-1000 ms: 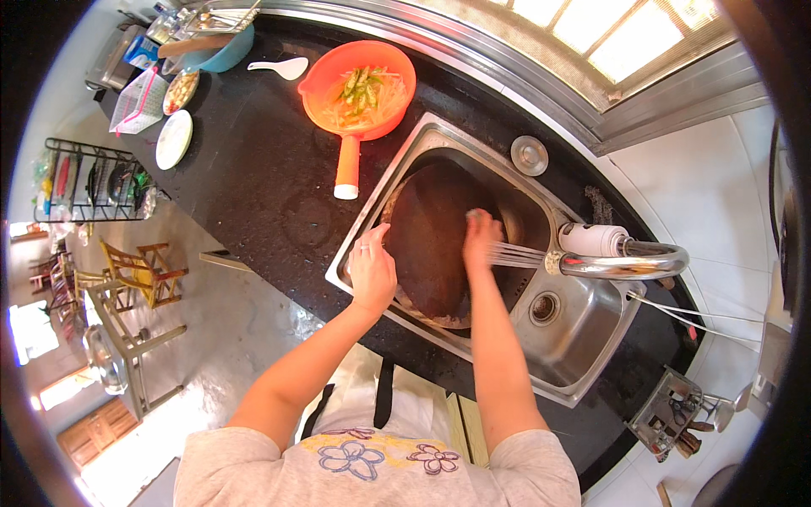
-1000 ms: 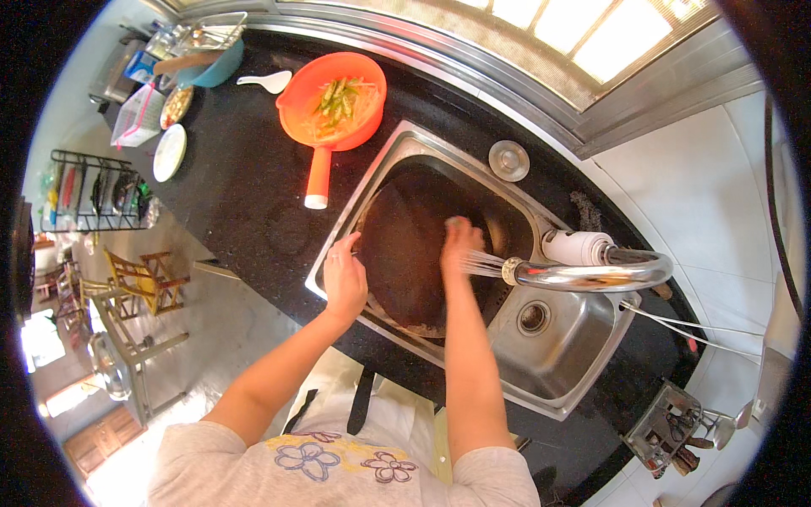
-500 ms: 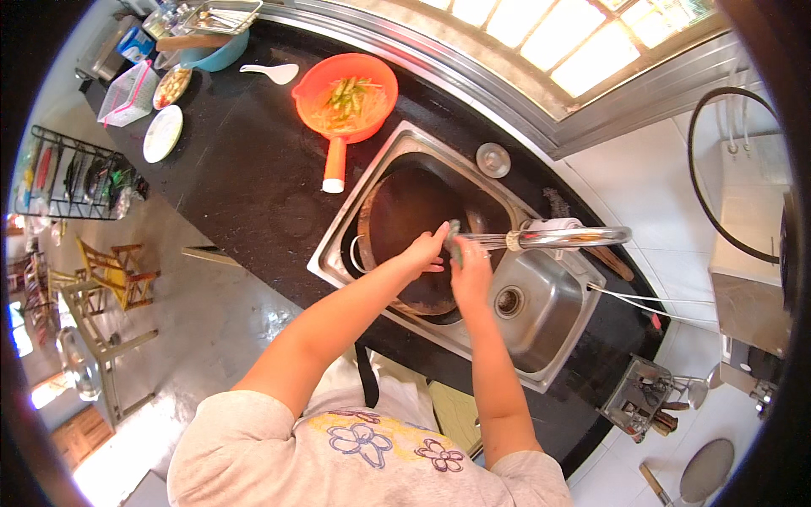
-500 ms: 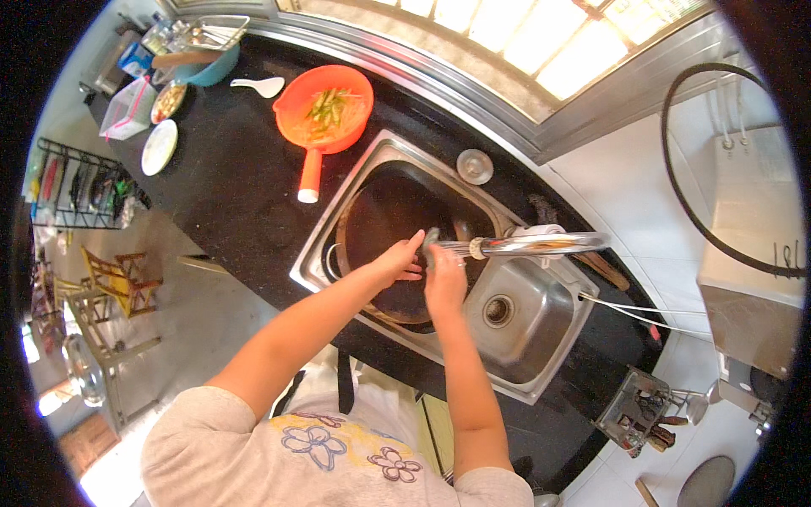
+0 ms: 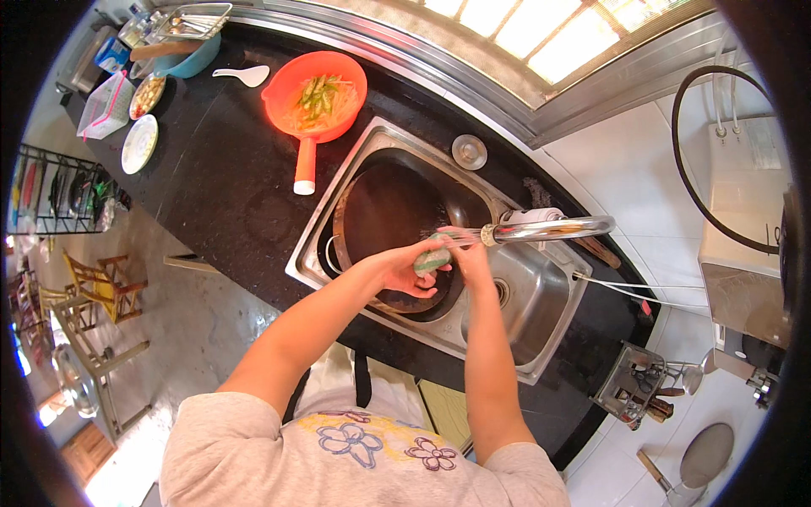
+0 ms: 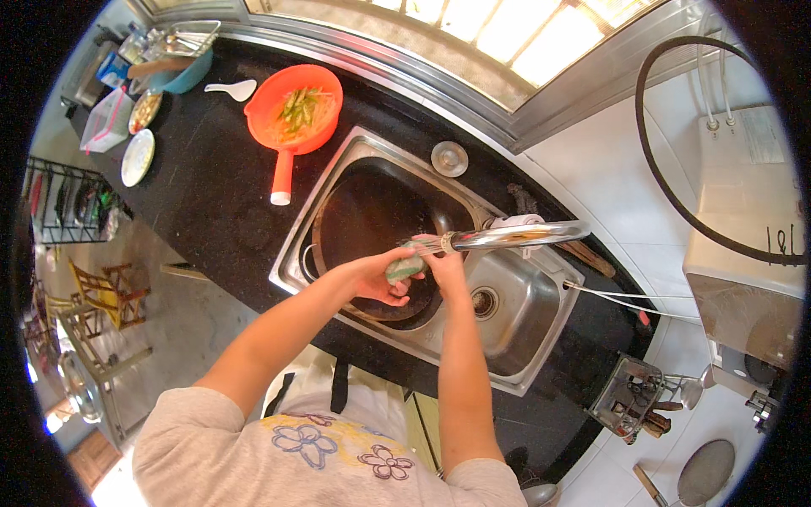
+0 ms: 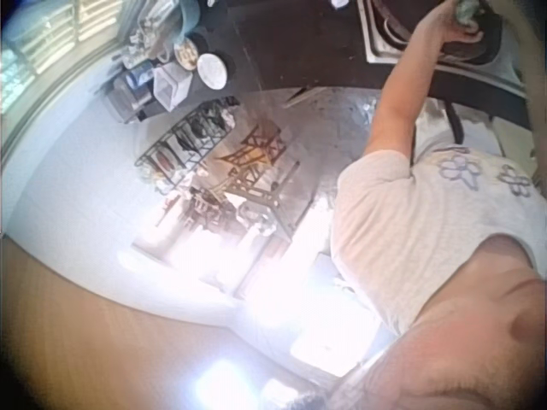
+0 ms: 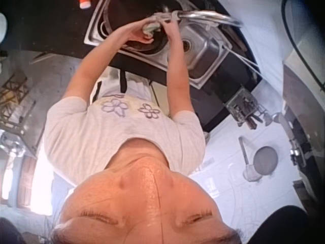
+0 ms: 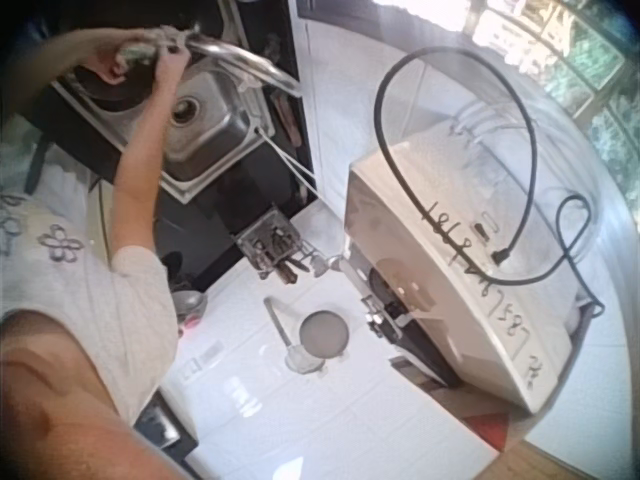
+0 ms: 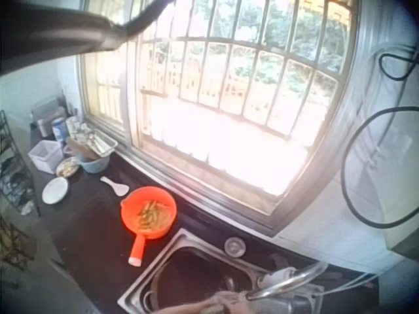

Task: The person washes a bowl, a knife, and a cutting board in the kitchen sink using a sponge and running water. They then wipe the countertop with a cloth. Finally, the person stirs a pot of soup and stir-fries vegetables and meat in a wok on the stove.

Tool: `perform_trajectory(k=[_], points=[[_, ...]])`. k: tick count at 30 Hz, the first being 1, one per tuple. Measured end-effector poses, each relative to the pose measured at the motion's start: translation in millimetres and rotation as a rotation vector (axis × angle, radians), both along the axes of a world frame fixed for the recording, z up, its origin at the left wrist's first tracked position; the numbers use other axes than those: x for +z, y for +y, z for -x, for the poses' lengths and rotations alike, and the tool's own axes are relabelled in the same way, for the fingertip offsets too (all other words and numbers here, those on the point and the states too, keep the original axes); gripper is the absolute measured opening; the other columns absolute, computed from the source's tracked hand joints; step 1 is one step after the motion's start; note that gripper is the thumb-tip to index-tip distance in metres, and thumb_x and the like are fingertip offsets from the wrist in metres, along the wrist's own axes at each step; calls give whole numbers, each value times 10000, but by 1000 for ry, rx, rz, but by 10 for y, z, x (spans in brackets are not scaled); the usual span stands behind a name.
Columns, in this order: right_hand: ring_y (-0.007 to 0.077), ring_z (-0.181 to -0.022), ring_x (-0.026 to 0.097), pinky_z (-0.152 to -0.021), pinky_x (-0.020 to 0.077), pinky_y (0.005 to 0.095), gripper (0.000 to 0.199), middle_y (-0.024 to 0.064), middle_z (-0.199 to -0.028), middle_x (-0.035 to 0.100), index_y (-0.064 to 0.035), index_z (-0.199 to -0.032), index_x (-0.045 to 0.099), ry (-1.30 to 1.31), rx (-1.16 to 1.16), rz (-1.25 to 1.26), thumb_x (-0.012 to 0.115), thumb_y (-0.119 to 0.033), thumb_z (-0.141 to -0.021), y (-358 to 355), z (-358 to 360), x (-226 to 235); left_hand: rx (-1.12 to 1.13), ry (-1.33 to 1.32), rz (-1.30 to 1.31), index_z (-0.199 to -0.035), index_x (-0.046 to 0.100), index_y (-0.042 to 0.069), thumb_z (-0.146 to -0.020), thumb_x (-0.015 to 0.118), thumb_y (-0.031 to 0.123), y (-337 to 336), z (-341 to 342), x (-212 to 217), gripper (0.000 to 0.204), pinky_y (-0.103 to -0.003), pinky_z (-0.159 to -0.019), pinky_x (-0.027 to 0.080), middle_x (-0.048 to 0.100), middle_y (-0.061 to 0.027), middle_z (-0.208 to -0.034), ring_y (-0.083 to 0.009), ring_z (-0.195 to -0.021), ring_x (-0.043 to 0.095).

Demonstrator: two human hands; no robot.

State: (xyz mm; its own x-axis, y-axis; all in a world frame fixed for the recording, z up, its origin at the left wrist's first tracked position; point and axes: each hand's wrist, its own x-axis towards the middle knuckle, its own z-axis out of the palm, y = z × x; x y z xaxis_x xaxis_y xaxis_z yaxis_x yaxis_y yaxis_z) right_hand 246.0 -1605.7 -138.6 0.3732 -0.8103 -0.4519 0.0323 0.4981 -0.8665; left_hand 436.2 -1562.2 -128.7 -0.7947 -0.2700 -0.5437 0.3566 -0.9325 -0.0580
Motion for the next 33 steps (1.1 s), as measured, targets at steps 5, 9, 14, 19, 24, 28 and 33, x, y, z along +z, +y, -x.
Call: perform_trajectory(k=[5, 9, 14, 19, 24, 28, 33], points=[[249, -1243, 525, -1020, 476, 409, 503, 141, -1372, 514, -60, -1358, 492, -999, -96, -353, 566, -377, -974, 271, -435, 103, 511, 414, -64, -1246, 582, 46, -928, 572, 504, 244, 292, 119, 558, -311, -794, 535, 601, -132, -1211, -171, -906, 562], [237, -1144, 558, -930, 529, 378, 429, 119, -1291, 527, -78, -1359, 477, -1268, -76, -470, 523, -315, -1005, 201, -310, -196, 584, 511, -253, -1299, 482, 23, -952, 585, 412, 288, 480, 355, 531, -189, -641, 513, 577, -98, -1131, -164, -854, 570], [106, -623, 445, -588, 468, 237, 301, 27, -809, 475, -36, -1254, 497, -822, 35, -467, 525, -216, -1015, -94, -313, 185, 425, 618, -150, -1111, 516, 48, -965, 604, 209, 253, 441, 85, 234, -128, -461, 344, 438, 7, -814, -63, -665, 416], [57, -524, 390, -466, 333, 214, 213, -41, -632, 452, -58, -1020, 589, -183, 277, -258, 539, -265, -1014, -221, -271, 267, 39, -98, 421, -973, 537, 97, -944, 630, 224, 141, 357, 52, 160, -175, -446, 280, 433, 43, -735, -44, -597, 393], [72, -465, 378, -425, 307, 232, 271, -42, -600, 434, -80, -888, 540, -24, 29, -84, 531, -320, -1015, -167, -398, 0, -226, -849, 925, -945, 634, 61, -862, 691, 301, 93, 429, -315, 261, -305, -551, 457, 606, -50, -790, -131, -678, 564], [115, -452, 412, -416, 326, 266, 319, -3, -571, 439, -78, -843, 497, 146, -453, -6, 461, -326, -1039, -160, -534, -553, -35, -1208, 1250, -1017, 642, 41, -849, 681, 263, 147, 526, -706, 281, -465, -737, 500, 693, -197, -916, -385, -840, 656], [172, -474, 464, -432, 404, 325, 205, 41, -644, 499, -87, -882, 488, 60, -724, -304, 578, -240, -985, -283, -484, -818, -304, -1623, 1322, -866, 588, -7, -879, 623, 268, 55, 533, -585, 277, -364, -548, 504, 683, -173, -805, -264, -678, 654]])
